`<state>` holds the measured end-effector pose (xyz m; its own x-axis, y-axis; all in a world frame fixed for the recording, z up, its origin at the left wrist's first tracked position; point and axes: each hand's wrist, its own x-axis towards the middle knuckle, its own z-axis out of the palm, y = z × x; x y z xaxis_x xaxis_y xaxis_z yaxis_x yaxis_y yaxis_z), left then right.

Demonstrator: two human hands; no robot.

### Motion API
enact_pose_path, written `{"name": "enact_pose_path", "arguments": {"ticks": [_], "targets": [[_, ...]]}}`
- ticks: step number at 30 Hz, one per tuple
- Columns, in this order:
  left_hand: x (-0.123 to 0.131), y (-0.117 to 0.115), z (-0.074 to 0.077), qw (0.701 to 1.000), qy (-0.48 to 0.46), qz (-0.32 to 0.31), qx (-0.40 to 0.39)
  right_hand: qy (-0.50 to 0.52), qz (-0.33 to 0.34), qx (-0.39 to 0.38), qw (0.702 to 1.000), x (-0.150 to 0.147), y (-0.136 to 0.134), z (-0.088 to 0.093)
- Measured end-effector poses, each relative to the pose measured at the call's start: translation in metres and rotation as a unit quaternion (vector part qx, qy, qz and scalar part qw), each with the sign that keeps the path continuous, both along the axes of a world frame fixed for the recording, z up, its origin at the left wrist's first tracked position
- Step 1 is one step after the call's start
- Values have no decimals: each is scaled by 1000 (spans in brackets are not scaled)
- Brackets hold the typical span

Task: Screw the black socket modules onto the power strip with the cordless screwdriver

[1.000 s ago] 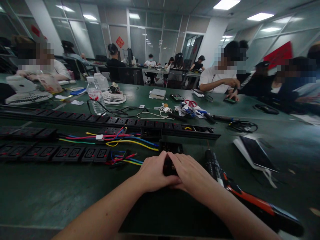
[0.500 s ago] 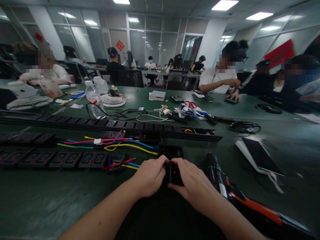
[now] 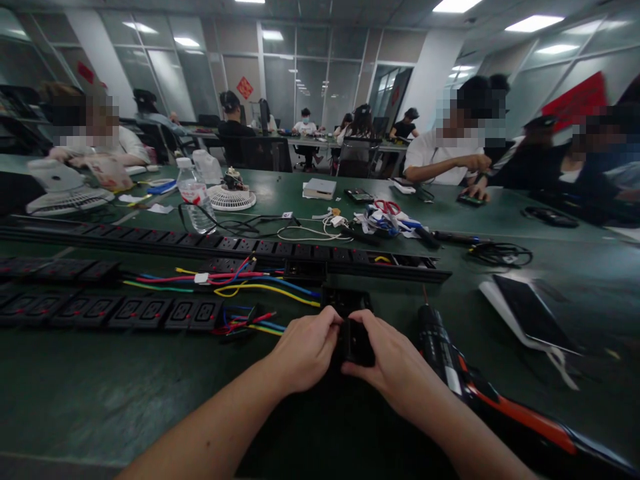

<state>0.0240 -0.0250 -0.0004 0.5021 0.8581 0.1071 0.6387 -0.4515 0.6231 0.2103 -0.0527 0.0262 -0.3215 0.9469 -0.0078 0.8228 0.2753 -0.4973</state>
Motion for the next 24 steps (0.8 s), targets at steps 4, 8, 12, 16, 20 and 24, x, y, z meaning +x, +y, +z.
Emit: {"name": "enact_pose_path", "arguments": {"ticks": [4, 8, 12, 16, 20, 24], "targets": [[-3, 2, 2, 998, 65, 8, 22, -9, 0, 22, 1000, 3, -1, -4], [-6, 5, -1, 992, 124, 4, 16, -16, 2, 34, 999, 5, 1, -8], [-7, 7, -4, 992, 122, -3, 6, -13, 3, 26, 1000, 2, 4, -8], [-8, 8, -3, 995, 101, 7, 7, 8, 13, 17, 1000, -3, 3, -5], [-9, 8, -2, 996, 92, 5, 2, 18, 4, 14, 1000, -3, 0, -4], [-10, 8, -2, 997, 81, 0, 2, 29, -4, 16, 999, 1, -2, -7]]}}
